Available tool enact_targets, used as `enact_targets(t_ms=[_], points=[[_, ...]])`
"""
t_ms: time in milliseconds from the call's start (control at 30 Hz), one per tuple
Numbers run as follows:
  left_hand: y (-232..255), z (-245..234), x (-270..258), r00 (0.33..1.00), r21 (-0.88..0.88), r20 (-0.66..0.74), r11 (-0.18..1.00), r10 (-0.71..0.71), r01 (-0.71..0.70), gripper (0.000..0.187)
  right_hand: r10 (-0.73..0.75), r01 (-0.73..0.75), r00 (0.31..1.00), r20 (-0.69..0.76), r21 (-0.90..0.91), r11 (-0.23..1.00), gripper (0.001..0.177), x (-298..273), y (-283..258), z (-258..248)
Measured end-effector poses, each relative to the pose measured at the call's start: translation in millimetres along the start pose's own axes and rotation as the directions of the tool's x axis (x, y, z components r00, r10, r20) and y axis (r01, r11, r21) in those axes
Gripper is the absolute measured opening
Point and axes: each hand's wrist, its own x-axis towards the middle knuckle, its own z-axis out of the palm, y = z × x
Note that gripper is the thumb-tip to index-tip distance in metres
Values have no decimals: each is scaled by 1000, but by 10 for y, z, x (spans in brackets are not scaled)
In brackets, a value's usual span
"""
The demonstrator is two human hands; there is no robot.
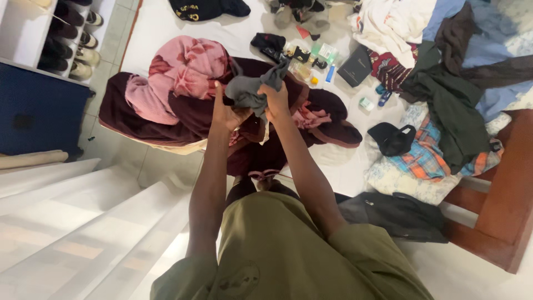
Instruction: The person picks up a cap, a black t-shirt, and a gray piece of clothing from a bed and places them on a vanity. The person also moves several bottles and a container of wipes on the vanity.
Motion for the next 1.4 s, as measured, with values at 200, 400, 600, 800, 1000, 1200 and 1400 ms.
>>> enact_targets(t_ms=[200,400,600,800,1000,1200,1400], points=[[165,-74,757,995,48,47,996,-84,81,67,50,-9,980,194,-207,978,73,86,78,-123],[1151,631,1121,963,10,-102,968,250,-250,61,-238,275,959,154,-303,913,87,925,-387,400],[2200,887,2273,850,-59,32,850,526,-524,58,-487,502,864,126,-280,818,84,1755,-395,725],[1209,310,2759,976,298,6,931,218,-210,24,-130,80,960,-250,-200,977,77,1591,375,-448],[-592,144,2556,982,632,-116,752,-147,187,26,-54,34,871,-488,-50,998,64,1253,569,-1799],[-1822,279,2607,934,804,-113,521,-340,287,50,-77,87,820,-567,-9,996,58,1144,348,-2722],[-2679,366,3128,951,968,241,123,-194,-220,64,-89,95,806,-586,-21,995,65,1449,-131,-3612]])
